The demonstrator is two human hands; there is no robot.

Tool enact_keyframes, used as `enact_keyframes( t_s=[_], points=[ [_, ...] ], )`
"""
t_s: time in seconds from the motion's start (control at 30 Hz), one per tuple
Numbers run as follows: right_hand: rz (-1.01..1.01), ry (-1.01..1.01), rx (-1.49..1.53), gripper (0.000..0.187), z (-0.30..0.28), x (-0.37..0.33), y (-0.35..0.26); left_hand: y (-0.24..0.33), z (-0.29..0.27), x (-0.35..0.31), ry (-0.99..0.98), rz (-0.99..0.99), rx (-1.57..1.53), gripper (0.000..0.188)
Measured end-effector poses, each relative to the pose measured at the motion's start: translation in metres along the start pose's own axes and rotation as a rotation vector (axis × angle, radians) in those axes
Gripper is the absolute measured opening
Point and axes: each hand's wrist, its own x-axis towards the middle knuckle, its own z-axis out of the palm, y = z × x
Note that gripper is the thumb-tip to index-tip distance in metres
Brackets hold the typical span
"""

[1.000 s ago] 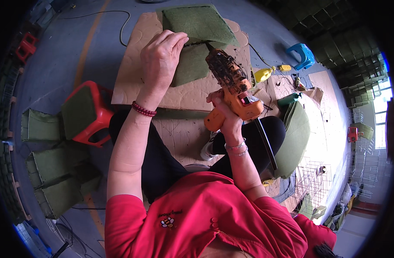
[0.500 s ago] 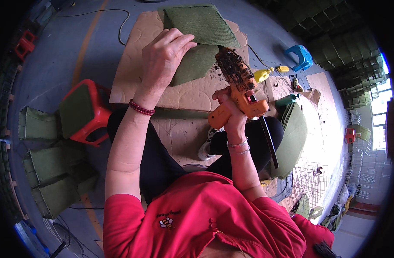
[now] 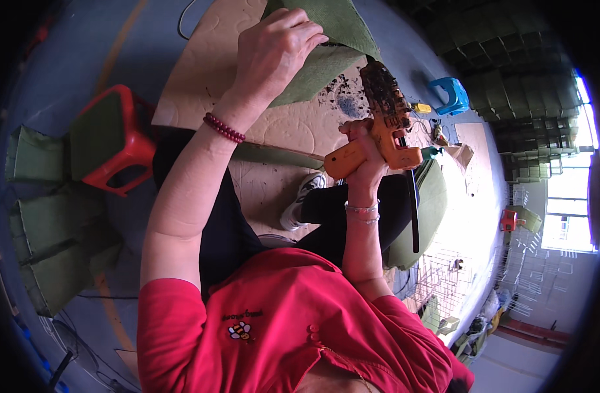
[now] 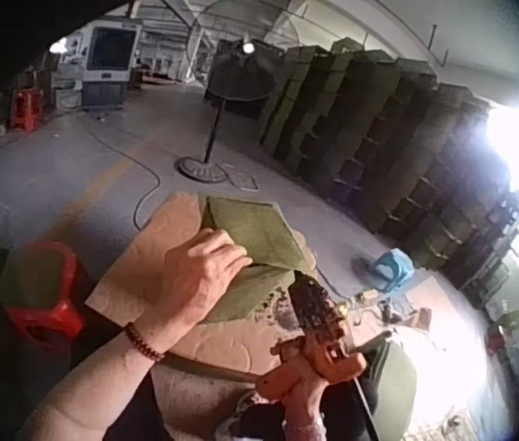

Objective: Gluing fabric/foam surfaces to assemble green storage containers and then organizing them.

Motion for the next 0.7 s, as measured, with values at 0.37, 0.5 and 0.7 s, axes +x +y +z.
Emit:
enact_keyframes(
  t_s=[0.37,0.5,0.7],
  points=[
    [-0.050,0.020,-0.122,0.021,-0.0066,0.0077,-0.0007,0.0023,-0.0062,0.0061,-0.002,-0.001,-0.035,0.011],
    [-0.051,0.073,-0.147,0.020,-0.0019,0.0080,-0.0031,0.0006,-0.0029,0.0042,-0.012,-0.073,-0.046,0.012],
    [-0.059,0.060,-0.191,0.017,-0.0006,0.0099,-0.0048,-0.0017,-0.0005,0.0033,-0.001,-0.075,-0.062,0.014]
  ],
)
